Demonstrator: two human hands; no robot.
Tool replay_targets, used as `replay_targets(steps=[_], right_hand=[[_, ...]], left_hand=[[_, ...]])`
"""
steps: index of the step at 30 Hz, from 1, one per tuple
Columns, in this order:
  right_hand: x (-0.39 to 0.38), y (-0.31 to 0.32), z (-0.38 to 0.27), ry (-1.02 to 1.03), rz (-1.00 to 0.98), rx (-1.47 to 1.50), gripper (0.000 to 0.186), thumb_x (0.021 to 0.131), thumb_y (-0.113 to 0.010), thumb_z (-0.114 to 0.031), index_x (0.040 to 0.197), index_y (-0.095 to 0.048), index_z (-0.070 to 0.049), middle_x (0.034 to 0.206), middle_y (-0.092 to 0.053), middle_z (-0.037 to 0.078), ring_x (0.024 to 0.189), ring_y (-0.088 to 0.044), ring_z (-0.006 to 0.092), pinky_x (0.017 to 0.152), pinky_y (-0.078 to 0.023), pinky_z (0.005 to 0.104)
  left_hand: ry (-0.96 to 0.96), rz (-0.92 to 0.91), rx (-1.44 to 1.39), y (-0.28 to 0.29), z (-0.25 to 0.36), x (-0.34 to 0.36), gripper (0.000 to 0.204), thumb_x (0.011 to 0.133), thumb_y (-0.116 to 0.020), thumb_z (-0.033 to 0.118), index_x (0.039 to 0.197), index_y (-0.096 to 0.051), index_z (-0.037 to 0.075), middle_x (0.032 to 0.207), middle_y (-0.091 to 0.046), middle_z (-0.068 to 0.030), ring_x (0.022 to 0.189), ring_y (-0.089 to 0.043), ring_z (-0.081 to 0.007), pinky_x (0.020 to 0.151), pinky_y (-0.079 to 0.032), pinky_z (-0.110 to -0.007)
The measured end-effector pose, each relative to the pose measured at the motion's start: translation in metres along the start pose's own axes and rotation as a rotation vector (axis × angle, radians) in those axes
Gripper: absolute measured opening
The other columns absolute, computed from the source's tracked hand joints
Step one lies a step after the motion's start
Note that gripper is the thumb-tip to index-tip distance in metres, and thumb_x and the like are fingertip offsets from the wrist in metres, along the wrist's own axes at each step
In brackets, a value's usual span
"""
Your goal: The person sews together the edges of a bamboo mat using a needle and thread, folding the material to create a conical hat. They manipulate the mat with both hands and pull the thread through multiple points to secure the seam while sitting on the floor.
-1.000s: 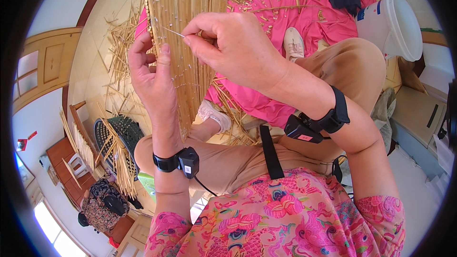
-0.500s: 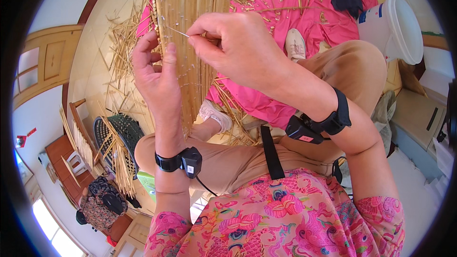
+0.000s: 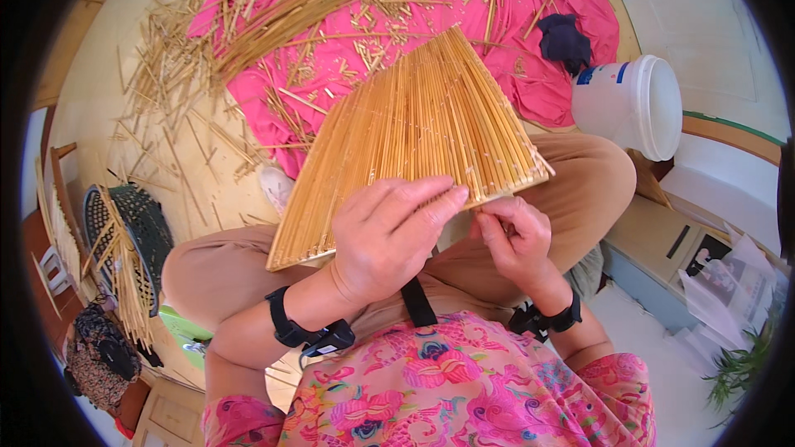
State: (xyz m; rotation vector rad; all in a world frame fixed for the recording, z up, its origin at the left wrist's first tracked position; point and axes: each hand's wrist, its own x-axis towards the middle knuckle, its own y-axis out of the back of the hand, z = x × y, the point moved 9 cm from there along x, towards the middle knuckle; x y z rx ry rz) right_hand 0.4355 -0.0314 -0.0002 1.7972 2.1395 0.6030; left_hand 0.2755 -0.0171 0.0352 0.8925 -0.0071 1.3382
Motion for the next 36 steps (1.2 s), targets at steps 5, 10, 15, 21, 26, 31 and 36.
replay_targets(steps=[5,10,15,21,26,31,36], right_hand=[[-0.033,0.005,0.016,-0.172,0.002,0.051,0.010,0.082,-0.065,0.003,0.091,-0.064,-0.001,0.068,-0.064,0.006,0.058,-0.064,0.0129,0.052,-0.048,0.0243],[-0.034,0.009,0.007,-0.107,-0.013,-0.018,0.009,0.084,-0.063,0.003,0.092,-0.064,-0.001,0.069,-0.065,0.006,0.058,-0.064,0.0119,0.051,-0.049,0.0239],[-0.038,0.009,0.012,-0.230,0.012,0.075,0.007,0.085,-0.063,0.003,0.091,-0.062,0.000,0.069,-0.065,0.007,0.057,-0.064,0.0119,0.050,-0.049,0.0228],[-0.034,0.011,0.002,-0.199,-0.043,-0.021,0.007,0.084,-0.064,0.002,0.091,-0.063,0.000,0.063,-0.064,0.006,0.051,-0.063,0.0116,0.048,-0.046,0.0235],[-0.023,0.014,-0.016,-0.059,-0.013,-0.078,0.012,0.081,-0.067,0.002,0.093,-0.067,-0.001,0.056,-0.061,0.006,0.049,-0.061,0.0107,0.047,-0.043,0.0238],[-0.024,0.023,-0.021,-0.149,-0.038,-0.073,0.014,0.081,-0.065,0.003,0.094,-0.069,0.000,0.055,-0.060,0.004,0.049,-0.060,0.0087,0.047,-0.043,0.0217],[-0.033,0.023,-0.018,-0.394,-0.039,0.027,0.012,0.085,-0.062,0.004,0.095,-0.068,0.002,0.057,-0.062,0.002,0.050,-0.060,0.0062,0.047,-0.043,0.0202]], left_hand=[[-0.035,-0.076,0.006,-0.011,0.009,-0.009,0.037,0.068,-0.063,0.011,0.105,-0.069,0.009,0.099,-0.065,-0.0025,0.073,-0.059,-0.0156,0.059,-0.047,-0.027],[0.041,-0.091,-0.055,-0.012,0.009,-0.009,0.037,0.065,-0.072,0.001,0.101,-0.069,0.007,0.097,-0.068,-0.0044,0.072,-0.060,-0.0206,0.062,-0.050,-0.030],[0.051,-0.123,-0.062,-0.013,0.009,-0.008,0.038,0.064,-0.072,0.001,0.102,-0.069,0.007,0.098,-0.067,-0.0047,0.072,-0.060,-0.0209,0.062,-0.049,-0.030],[0.057,-0.121,-0.061,-0.012,0.006,-0.007,0.039,0.064,-0.072,0.000,0.103,-0.068,0.006,0.098,-0.067,-0.0057,0.072,-0.060,-0.0210,0.062,-0.049,-0.030],[0.055,-0.087,-0.043,-0.008,0.005,-0.006,0.037,0.064,-0.072,0.001,0.101,-0.069,0.008,0.097,-0.067,-0.0048,0.070,-0.060,-0.0201,0.060,-0.048,-0.030],[0.031,-0.079,-0.024,-0.007,0.007,-0.004,0.035,0.067,-0.072,0.004,0.101,-0.072,0.014,0.096,-0.067,-0.0032,0.067,-0.058,-0.0185,0.057,-0.046,-0.029],[0.001,-0.105,0.015,-0.011,0.011,-0.008,0.037,0.066,-0.071,0.008,0.103,-0.072,0.015,0.097,-0.067,-0.0026,0.068,-0.059,-0.0175,0.056,-0.046,-0.028]])
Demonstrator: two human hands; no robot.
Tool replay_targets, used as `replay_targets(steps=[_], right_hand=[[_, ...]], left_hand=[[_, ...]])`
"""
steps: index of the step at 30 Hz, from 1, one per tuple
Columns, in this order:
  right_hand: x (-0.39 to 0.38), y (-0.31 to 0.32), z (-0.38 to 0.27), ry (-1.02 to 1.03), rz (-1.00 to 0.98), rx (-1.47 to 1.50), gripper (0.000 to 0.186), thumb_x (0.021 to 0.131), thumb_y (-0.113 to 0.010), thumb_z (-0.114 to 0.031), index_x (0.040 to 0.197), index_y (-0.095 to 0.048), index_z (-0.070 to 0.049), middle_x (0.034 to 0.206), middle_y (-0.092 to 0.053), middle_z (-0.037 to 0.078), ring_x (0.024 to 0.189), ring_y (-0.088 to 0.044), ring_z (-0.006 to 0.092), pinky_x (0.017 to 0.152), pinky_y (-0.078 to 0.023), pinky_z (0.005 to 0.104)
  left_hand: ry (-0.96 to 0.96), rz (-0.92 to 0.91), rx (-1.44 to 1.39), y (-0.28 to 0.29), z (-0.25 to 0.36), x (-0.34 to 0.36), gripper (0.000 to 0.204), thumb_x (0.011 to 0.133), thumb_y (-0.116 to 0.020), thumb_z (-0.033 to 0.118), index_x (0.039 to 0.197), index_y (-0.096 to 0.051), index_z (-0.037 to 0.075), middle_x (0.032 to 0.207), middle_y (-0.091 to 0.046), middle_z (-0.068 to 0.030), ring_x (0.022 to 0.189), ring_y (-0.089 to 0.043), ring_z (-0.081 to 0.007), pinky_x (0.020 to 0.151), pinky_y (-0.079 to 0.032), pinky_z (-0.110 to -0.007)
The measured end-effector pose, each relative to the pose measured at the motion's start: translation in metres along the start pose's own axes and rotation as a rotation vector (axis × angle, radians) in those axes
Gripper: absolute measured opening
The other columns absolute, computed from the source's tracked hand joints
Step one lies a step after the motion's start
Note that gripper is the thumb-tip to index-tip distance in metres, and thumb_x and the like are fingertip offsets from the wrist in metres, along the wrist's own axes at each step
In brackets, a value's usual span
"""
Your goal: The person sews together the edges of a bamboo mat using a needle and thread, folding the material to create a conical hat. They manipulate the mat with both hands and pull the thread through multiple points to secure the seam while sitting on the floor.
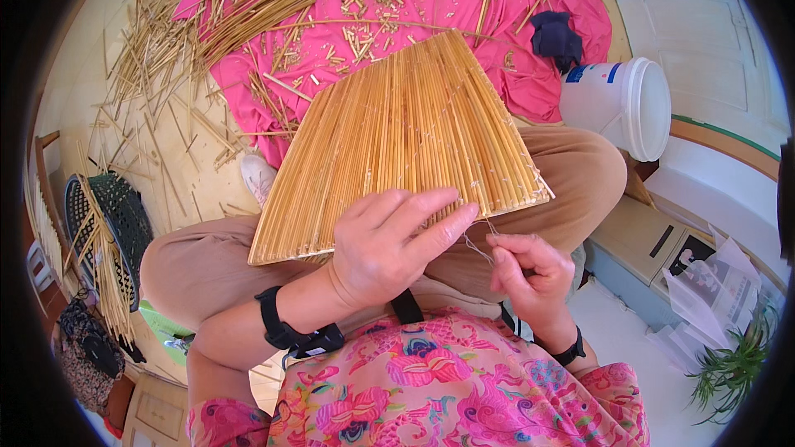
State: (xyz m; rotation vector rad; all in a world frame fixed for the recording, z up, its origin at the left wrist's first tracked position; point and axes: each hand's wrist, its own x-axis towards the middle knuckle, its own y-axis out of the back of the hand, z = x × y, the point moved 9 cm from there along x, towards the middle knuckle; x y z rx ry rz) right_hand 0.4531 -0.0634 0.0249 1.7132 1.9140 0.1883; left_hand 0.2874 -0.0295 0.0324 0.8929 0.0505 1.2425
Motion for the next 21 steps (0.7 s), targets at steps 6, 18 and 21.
replay_targets(steps=[6,18,21], right_hand=[[-0.0015,0.0008,0.0006,-0.072,0.009,0.013,0.010,0.087,-0.061,0.004,0.095,-0.067,0.004,0.057,-0.061,0.002,0.050,-0.060,0.0062,0.047,-0.043,0.0195],[0.0038,-0.0047,-0.0013,0.078,0.108,-0.033,0.011,0.086,-0.061,0.006,0.096,-0.067,0.003,0.059,-0.061,0.003,0.050,-0.059,0.0059,0.046,-0.043,0.0193],[0.0049,-0.0064,0.0016,0.057,0.113,-0.021,0.011,0.085,-0.062,0.006,0.095,-0.067,0.003,0.059,-0.061,0.003,0.050,-0.059,0.0065,0.047,-0.043,0.0195]], left_hand=[[-0.045,-0.031,0.024,-0.0030,0.0049,0.0012,0.036,0.067,-0.068,0.012,0.103,-0.071,0.014,0.098,-0.066,-0.0027,0.072,-0.060,-0.0166,0.057,-0.046,-0.028],[-0.025,-0.021,0.022,-0.0039,0.0013,0.0038,0.038,0.067,-0.067,0.011,0.105,-0.070,0.012,0.099,-0.067,-0.0038,0.073,-0.061,-0.0168,0.057,-0.047,-0.028],[-0.024,-0.036,0.028,-0.0058,0.0026,0.0022,0.037,0.067,-0.067,0.011,0.104,-0.070,0.012,0.099,-0.067,-0.0033,0.073,-0.062,-0.0163,0.058,-0.047,-0.028]])
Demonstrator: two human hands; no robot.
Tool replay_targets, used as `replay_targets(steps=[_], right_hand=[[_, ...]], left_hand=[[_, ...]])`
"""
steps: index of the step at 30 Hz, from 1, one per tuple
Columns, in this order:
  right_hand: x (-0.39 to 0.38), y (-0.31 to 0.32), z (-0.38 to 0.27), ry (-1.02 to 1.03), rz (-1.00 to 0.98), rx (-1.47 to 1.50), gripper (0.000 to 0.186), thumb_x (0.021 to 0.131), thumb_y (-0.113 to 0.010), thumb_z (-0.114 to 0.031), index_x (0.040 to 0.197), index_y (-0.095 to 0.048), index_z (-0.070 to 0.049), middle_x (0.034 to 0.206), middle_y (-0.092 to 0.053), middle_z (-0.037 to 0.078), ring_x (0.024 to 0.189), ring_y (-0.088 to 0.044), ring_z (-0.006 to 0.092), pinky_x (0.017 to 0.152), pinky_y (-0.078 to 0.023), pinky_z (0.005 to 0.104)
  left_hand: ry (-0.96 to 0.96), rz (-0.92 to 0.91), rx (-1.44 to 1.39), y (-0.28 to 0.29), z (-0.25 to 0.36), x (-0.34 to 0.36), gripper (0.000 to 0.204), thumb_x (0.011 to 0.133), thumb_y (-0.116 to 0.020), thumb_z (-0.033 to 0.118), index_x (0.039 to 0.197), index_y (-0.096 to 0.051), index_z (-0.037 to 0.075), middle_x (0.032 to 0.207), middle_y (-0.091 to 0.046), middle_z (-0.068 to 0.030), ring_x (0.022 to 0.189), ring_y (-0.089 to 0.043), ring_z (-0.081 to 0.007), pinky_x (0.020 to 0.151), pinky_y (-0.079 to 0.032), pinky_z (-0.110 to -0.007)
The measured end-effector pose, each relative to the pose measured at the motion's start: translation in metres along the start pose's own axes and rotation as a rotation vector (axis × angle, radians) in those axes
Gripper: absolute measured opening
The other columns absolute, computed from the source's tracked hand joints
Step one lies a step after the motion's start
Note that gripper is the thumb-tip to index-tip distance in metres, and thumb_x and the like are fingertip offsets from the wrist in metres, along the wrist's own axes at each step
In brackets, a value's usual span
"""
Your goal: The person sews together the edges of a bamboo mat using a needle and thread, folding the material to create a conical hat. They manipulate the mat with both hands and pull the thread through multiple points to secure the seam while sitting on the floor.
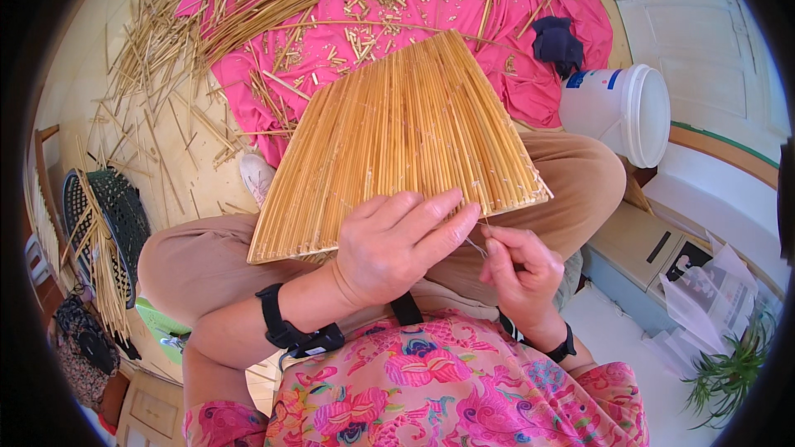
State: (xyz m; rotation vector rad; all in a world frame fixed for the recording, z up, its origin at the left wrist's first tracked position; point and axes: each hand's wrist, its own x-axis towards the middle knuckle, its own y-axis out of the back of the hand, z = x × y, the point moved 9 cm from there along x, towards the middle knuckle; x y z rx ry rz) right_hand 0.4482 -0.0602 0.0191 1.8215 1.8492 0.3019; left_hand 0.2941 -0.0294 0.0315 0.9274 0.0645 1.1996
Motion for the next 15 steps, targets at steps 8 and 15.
replay_targets(steps=[8,15], right_hand=[[0.0047,-0.0007,-0.0002,0.048,-0.055,-0.032,0.012,0.084,-0.063,0.005,0.096,-0.065,0.002,0.054,-0.059,0.003,0.049,-0.059,0.0072,0.048,-0.045,0.0209],[0.0034,-0.0031,-0.0030,0.079,-0.059,-0.051,0.013,0.083,-0.063,0.005,0.096,-0.064,0.001,0.053,-0.057,0.002,0.048,-0.058,0.0077,0.048,-0.043,0.0216]], left_hand=[[0.016,-0.032,-0.014,0.0004,-0.0015,0.0013,0.037,0.067,-0.067,0.012,0.104,-0.070,0.012,0.099,-0.067,-0.0022,0.076,-0.062,-0.0156,0.059,-0.047,-0.027],[0.018,-0.047,0.011,0.0000,-0.0008,-0.0002,0.038,0.067,-0.067,0.013,0.105,-0.070,0.013,0.100,-0.067,-0.0015,0.076,-0.062,-0.0154,0.059,-0.047,-0.027]])
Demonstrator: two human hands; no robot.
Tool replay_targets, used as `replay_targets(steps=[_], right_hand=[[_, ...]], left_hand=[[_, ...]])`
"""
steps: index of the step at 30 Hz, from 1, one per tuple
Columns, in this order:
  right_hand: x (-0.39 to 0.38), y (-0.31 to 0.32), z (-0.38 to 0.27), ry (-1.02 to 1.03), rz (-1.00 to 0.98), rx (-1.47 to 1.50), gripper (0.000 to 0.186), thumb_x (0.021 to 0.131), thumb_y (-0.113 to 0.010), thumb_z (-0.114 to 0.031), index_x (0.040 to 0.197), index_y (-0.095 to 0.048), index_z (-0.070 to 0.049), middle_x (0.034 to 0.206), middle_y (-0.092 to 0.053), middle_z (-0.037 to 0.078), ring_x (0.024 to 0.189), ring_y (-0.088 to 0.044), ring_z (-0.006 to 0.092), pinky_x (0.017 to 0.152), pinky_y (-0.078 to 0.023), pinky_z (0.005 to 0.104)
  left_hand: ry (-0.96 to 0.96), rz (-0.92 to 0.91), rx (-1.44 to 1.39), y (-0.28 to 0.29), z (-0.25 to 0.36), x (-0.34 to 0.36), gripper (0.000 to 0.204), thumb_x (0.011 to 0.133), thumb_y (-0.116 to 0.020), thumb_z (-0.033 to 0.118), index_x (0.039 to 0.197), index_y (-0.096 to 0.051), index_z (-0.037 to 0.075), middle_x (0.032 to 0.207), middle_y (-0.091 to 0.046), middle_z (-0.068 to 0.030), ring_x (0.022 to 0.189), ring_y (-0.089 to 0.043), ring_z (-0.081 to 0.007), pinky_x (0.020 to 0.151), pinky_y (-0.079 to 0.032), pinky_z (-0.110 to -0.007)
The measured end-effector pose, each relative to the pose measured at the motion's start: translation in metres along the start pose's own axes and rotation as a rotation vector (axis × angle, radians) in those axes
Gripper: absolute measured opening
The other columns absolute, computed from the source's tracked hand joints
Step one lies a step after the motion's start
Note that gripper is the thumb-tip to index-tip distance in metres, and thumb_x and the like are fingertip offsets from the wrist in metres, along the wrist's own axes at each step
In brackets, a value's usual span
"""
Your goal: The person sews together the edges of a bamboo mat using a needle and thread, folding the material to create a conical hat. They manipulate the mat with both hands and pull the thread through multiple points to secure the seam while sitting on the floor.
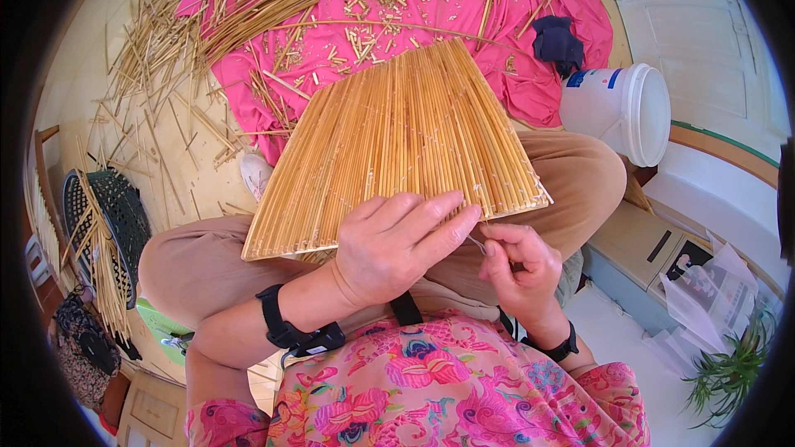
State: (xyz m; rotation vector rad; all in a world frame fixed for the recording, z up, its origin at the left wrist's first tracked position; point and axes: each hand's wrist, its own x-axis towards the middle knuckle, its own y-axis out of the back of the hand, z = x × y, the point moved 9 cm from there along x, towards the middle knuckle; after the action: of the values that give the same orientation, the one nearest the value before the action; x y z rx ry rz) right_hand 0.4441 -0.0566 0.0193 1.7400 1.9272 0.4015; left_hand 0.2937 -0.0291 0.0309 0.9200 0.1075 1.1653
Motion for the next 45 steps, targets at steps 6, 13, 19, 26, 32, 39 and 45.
replay_targets(steps=[6,13,19,26,32,39,45], right_hand=[[-0.005,-0.001,0.003,0.027,0.000,-0.032,0.011,0.085,-0.062,0.004,0.095,-0.062,0.000,0.055,-0.057,0.001,0.050,-0.058,0.0071,0.048,-0.043,0.0217],[0.011,-0.007,0.009,-0.137,-0.057,0.182,0.006,0.090,-0.059,-0.002,0.095,-0.061,0.000,0.059,-0.062,0.000,0.053,-0.058,0.0049,0.049,-0.045,0.0214],[0.019,-0.007,0.006,-0.181,-0.183,0.137,0.007,0.089,-0.062,-0.004,0.094,-0.062,0.001,0.057,-0.062,0.003,0.052,-0.058,0.0052,0.049,-0.045,0.0208],[0.015,-0.005,-0.007,-0.005,-0.141,0.040,0.009,0.087,-0.063,-0.002,0.096,-0.063,0.000,0.057,-0.062,0.004,0.050,-0.058,0.0059,0.048,-0.044,0.0210],[0.019,-0.004,-0.014,-0.001,-0.061,0.116,0.008,0.088,-0.061,0.000,0.096,-0.062,0.000,0.060,-0.062,0.005,0.051,-0.055,0.0046,0.048,-0.042,0.0202],[0.080,-0.024,-0.049,0.175,0.009,0.244,0.006,0.087,-0.062,-0.004,0.093,-0.062,-0.001,0.061,-0.060,0.006,0.051,-0.057,0.0095,0.048,-0.043,0.0253],[0.117,-0.050,-0.095,0.531,0.080,0.193,0.006,0.086,-0.066,-0.005,0.091,-0.065,-0.003,0.058,-0.055,0.002,0.048,-0.048,0.0040,0.045,-0.038,0.0217]], left_hand=[[0.009,-0.013,0.004,-0.001,0.001,-0.001,0.037,0.067,-0.067,0.013,0.104,-0.070,0.013,0.099,-0.067,-0.0016,0.076,-0.062,-0.0151,0.059,-0.047,-0.027],[0.004,0.048,-0.004,0.005,-0.002,0.001,0.036,0.067,-0.068,0.011,0.103,-0.070,0.012,0.097,-0.067,-0.0026,0.072,-0.062,-0.0160,0.057,-0.048,-0.027],[-0.018,0.053,0.022,0.006,0.001,0.000,0.034,0.067,-0.069,0.011,0.102,-0.071,0.012,0.097,-0.068,-0.0027,0.072,-0.061,-0.0163,0.057,-0.048,-0.027],[-0.007,0.100,0.028,0.012,0.000,-0.001,0.033,0.070,-0.067,0.008,0.103,-0.071,0.012,0.095,-0.067,-0.0033,0.073,-0.062,-0.0165,0.058,-0.048,-0.027],[0.081,0.317,0.029,0.048,-0.030,0.016,0.035,0.068,-0.070,-0.001,0.102,-0.069,0.009,0.092,-0.067,-0.0064,0.076,-0.063,-0.0227,0.063,-0.050,-0.031],[0.405,0.432,-0.041,0.080,-0.067,0.017,0.026,0.079,-0.070,0.000,0.104,-0.065,0.003,0.094,-0.065,-0.0087,0.075,-0.060,-0.0168,0.062,-0.048,-0.027],[0.488,0.551,-0.045,0.105,-0.093,0.014,0.028,0.084,-0.069,0.005,0.111,-0.061,0.002,0.100,-0.065,-0.0049,0.075,-0.056,-0.0090,0.058,-0.047,-0.022]])
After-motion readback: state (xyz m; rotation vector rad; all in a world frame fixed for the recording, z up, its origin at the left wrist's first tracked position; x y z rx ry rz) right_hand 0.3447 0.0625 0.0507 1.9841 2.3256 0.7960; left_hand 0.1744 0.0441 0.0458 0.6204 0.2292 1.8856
